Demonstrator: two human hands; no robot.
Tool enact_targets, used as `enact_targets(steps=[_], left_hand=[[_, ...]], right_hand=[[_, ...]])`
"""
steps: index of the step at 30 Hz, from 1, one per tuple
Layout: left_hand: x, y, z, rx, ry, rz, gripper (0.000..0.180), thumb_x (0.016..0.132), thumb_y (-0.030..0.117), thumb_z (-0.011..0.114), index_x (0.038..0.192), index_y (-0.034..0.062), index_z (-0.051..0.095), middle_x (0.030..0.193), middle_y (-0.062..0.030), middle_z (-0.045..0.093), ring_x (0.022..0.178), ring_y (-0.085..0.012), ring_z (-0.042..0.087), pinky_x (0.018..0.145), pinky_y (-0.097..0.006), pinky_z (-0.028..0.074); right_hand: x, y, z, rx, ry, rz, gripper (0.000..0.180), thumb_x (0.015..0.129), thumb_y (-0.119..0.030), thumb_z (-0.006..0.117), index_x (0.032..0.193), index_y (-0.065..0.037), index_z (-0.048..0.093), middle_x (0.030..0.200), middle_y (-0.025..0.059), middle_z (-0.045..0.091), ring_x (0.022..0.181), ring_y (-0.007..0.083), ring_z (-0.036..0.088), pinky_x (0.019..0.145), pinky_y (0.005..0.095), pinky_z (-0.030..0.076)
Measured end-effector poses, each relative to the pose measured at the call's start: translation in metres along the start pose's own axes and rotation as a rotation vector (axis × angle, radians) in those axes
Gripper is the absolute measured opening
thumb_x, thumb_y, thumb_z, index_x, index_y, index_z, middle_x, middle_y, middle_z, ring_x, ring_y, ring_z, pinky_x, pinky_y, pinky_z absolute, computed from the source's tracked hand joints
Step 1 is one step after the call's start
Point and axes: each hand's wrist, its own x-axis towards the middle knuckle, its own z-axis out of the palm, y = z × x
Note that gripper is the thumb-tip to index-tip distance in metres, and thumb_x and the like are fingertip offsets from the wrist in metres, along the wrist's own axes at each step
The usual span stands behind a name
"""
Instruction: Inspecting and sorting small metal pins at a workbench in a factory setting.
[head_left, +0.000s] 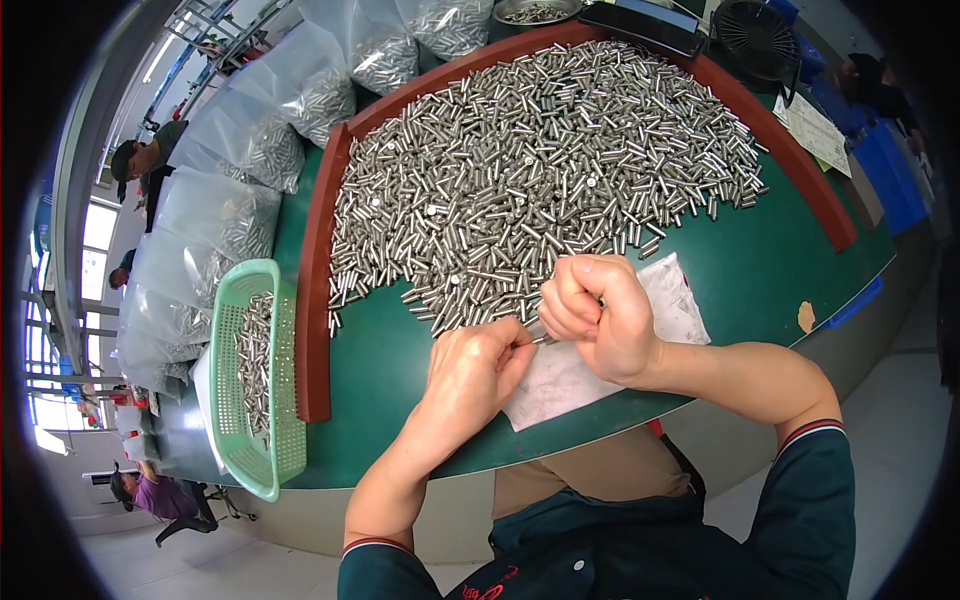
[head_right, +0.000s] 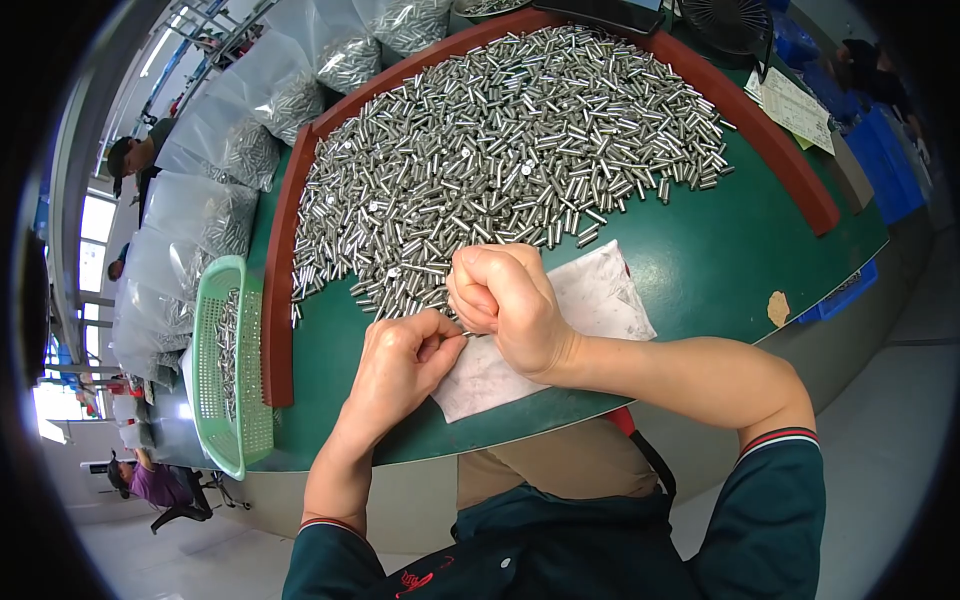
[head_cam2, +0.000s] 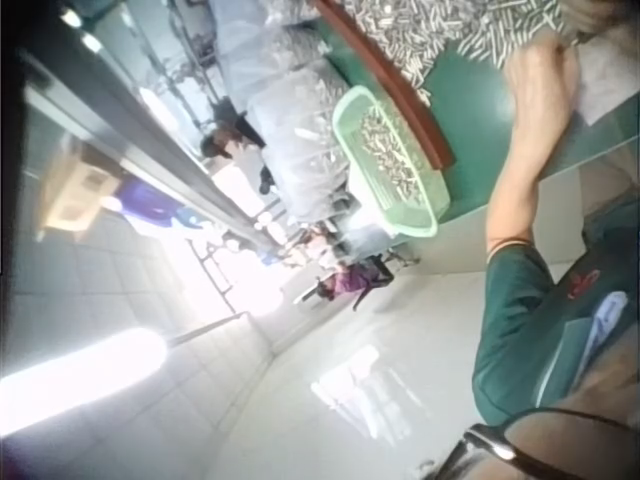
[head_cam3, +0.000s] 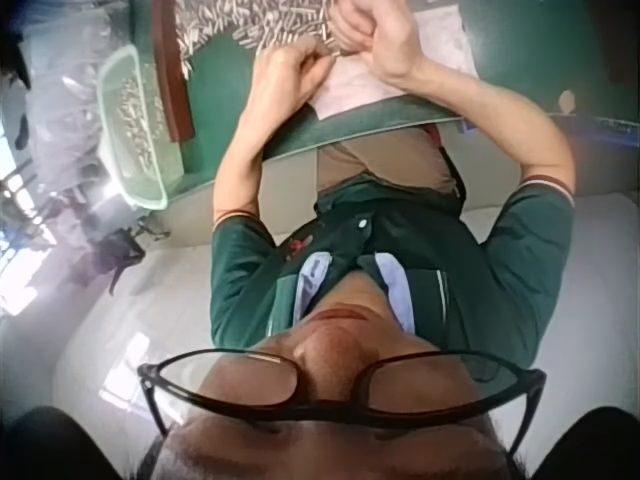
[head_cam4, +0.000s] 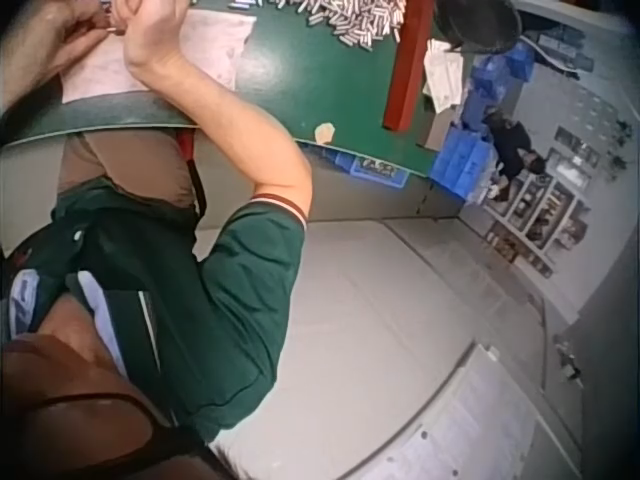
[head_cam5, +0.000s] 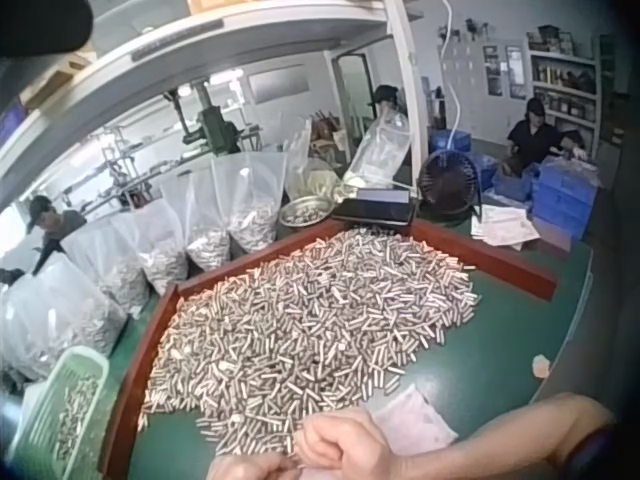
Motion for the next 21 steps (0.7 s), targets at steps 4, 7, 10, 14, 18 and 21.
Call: enact_targets(steps=[4,7,10,14,18,21], left_hand=[[0.000,-0.001,-0.001,-0.012,-0.007,0.007,0.005,0.068,0.004,0.059,0.065,0.0022,0.055,0.049,-0.0104,0.049,0.043,-0.0268,0.050,0.042,-0.034,0.039],[0.001,-0.003,0.002,-0.028,0.002,0.019,0.005,0.068,0.003,0.058,0.065,0.0020,0.054,0.050,-0.0117,0.050,0.044,-0.0283,0.051,0.043,-0.035,0.040],[0.004,0.001,0.000,-0.025,0.009,0.034,0.005,0.068,0.003,0.058,0.064,0.0018,0.054,0.051,-0.0129,0.051,0.045,-0.0297,0.051,0.043,-0.036,0.040],[0.002,-0.001,0.000,-0.004,0.060,0.066,0.004,0.069,0.003,0.058,0.067,0.0014,0.055,0.048,-0.0121,0.048,0.041,-0.0269,0.050,0.041,-0.034,0.039],[0.008,-0.007,-0.016,-0.639,0.011,-0.165,0.005,0.076,0.005,0.055,0.073,0.0017,0.055,0.061,0.0022,0.050,0.054,-0.0035,0.043,0.048,-0.020,0.035],[0.010,-0.024,-0.027,-1.556,-0.224,-0.304,0.008,0.081,0.012,0.055,0.084,0.0055,0.051,0.070,-0.0040,0.052,0.051,-0.0039,0.035,0.049,-0.017,0.030]], right_hand=[[-0.001,0.002,0.003,-0.009,-0.013,-0.013,0.036,0.083,-0.019,0.033,0.049,-0.010,0.027,0.041,-0.0014,0.026,0.039,0.0077,0.019,0.039,0.0240,0.017],[-0.003,0.003,0.006,-0.127,-0.013,-0.063,0.036,0.083,-0.020,0.035,0.049,-0.009,0.027,0.043,-0.0012,0.026,0.040,0.0082,0.021,0.040,0.0239,0.018],[-0.001,0.004,0.008,-0.171,-0.017,-0.044,0.036,0.082,-0.020,0.035,0.049,-0.009,0.027,0.043,-0.0012,0.026,0.041,0.0085,0.022,0.041,0.0238,0.018],[0.000,0.006,0.009,-0.149,0.002,-0.047,0.036,0.082,-0.020,0.036,0.049,-0.009,0.028,0.043,-0.0013,0.026,0.041,0.0084,0.022,0.041,0.0238,0.018],[0.000,0.001,0.001,-0.056,0.010,0.003,0.035,0.082,-0.019,0.034,0.049,-0.010,0.027,0.041,-0.0006,0.026,0.038,0.0089,0.019,0.040,0.0250,0.018],[0.000,0.002,0.002,-0.053,0.005,0.007,0.035,0.082,-0.019,0.033,0.049,-0.010,0.026,0.041,-0.0005,0.025,0.038,0.0088,0.018,0.040,0.0253,0.017]])
